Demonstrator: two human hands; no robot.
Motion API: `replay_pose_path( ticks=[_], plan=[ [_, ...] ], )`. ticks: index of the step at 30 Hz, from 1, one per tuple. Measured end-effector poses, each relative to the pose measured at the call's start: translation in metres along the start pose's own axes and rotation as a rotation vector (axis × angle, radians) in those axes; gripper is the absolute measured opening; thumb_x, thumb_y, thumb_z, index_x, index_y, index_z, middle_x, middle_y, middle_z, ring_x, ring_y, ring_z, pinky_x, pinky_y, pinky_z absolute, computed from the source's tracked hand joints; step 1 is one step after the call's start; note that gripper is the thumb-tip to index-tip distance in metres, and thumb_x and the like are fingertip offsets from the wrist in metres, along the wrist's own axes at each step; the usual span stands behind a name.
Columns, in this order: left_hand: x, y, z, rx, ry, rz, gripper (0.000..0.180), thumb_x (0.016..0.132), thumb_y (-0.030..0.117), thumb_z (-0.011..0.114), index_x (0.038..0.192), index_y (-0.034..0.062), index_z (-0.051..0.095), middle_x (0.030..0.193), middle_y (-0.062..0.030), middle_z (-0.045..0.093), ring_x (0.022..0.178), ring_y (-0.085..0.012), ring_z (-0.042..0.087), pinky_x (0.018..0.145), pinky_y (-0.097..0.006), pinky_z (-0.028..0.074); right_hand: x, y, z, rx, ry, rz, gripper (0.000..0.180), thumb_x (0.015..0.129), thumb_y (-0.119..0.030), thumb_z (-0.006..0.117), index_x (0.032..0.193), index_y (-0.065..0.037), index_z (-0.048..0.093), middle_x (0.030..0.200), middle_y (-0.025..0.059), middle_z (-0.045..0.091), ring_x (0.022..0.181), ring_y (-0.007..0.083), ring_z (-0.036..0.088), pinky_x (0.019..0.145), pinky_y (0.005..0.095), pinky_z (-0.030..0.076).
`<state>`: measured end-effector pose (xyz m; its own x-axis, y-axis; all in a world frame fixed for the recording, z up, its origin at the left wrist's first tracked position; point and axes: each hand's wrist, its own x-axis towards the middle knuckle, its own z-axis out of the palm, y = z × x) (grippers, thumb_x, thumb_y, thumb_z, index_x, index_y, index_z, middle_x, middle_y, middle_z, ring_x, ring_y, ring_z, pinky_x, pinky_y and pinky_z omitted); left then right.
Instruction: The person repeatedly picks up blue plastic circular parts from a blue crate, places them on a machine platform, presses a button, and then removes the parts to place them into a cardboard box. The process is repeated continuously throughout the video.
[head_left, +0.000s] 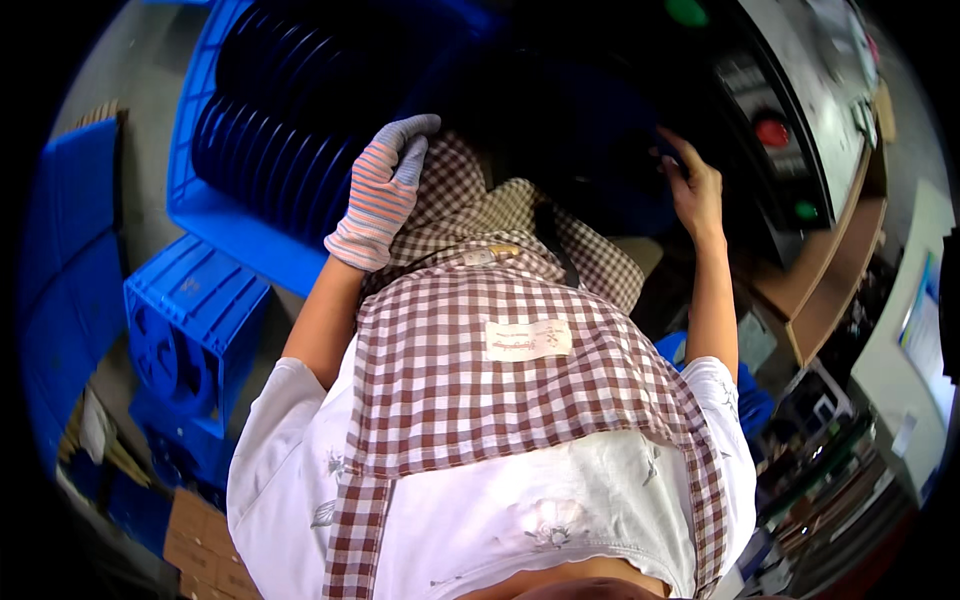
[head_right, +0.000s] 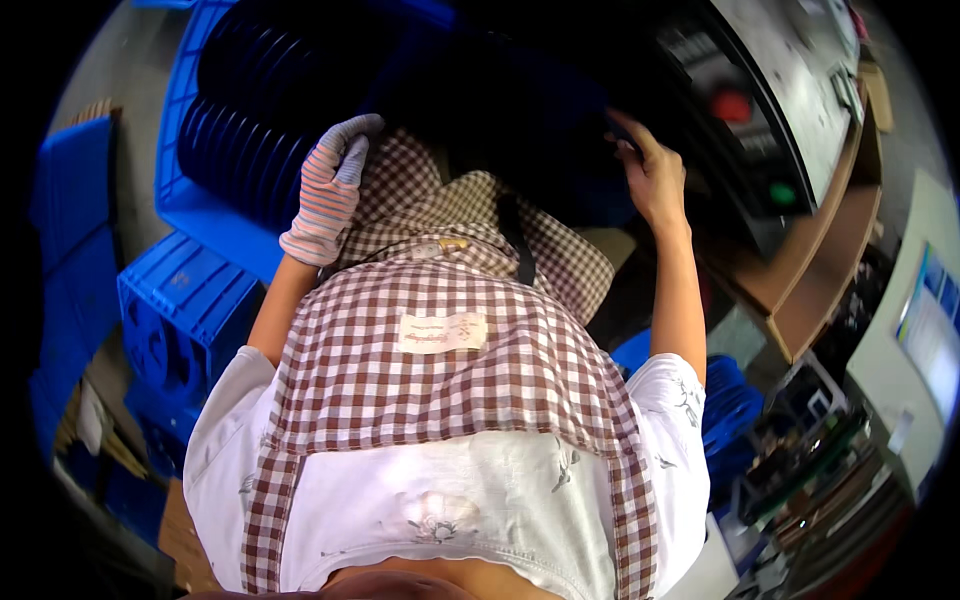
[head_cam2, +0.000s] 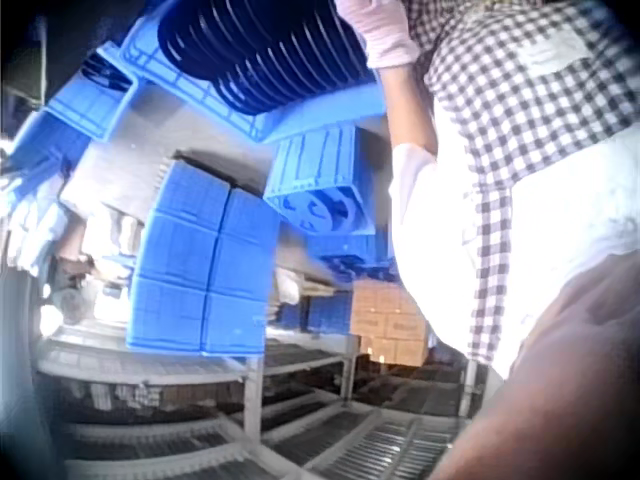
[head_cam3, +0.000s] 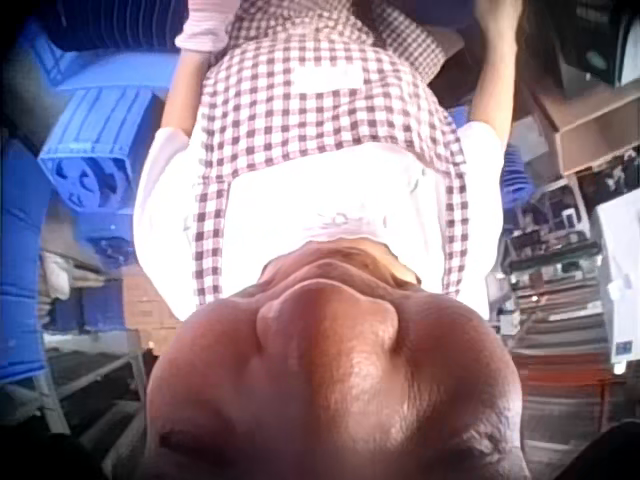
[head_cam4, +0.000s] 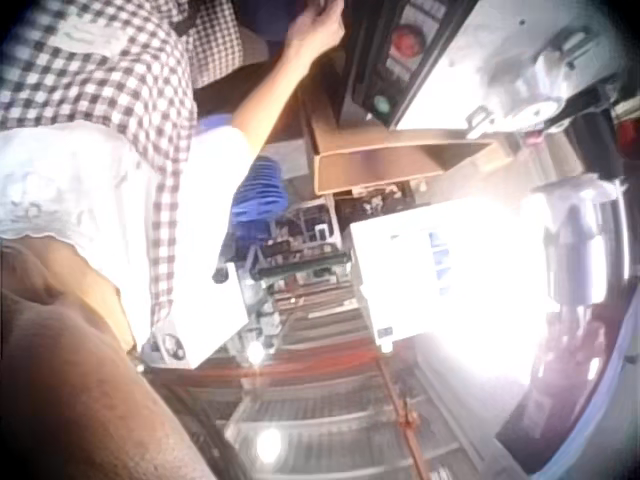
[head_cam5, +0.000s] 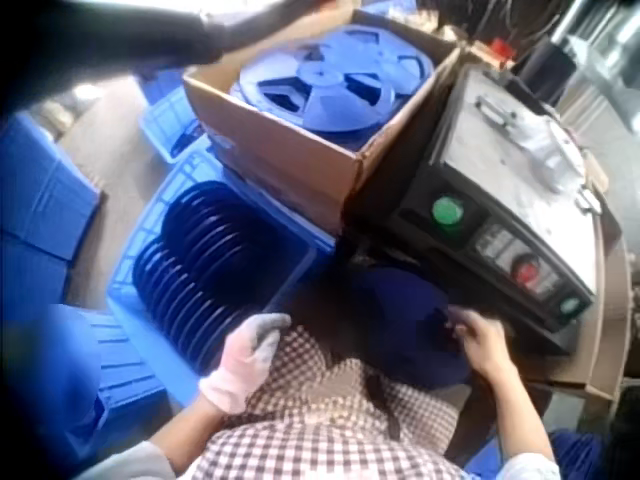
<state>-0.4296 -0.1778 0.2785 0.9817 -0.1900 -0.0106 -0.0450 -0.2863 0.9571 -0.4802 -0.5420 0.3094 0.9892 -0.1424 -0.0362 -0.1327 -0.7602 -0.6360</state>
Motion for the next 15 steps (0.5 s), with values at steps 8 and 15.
replay_pose_path(
  ticks=[8,15],
  plan=[
    [-0.009,-0.004,0.053,-0.924,-0.628,-0.852,0.056,0.096,0.032,0.050,0.137,-0.0017,0.034,0.131,-0.0255,0.047,0.118,-0.0338,0.053,0.098,-0.040,0.048,-0.059,-0.088,-0.032,-0.186,0.357,-0.329,0.039,0.079,0.005,0.064,0.116,-0.009,0.065,0.088,0.0111,0.070,0.067,0.0161,0.063,0.064,0.0261,0.050],
    [0.001,-0.022,0.063,0.075,-0.156,0.051,0.037,0.090,0.030,0.063,0.115,0.0067,0.050,0.089,-0.0099,0.059,0.080,-0.0171,0.056,0.068,-0.030,0.046,-0.001,-0.075,-0.065,0.516,0.502,-0.154,0.029,0.092,-0.005,0.055,0.121,0.001,0.058,0.095,0.0127,0.068,0.088,0.0178,0.067,0.067,0.0240,0.054]
  ],
)
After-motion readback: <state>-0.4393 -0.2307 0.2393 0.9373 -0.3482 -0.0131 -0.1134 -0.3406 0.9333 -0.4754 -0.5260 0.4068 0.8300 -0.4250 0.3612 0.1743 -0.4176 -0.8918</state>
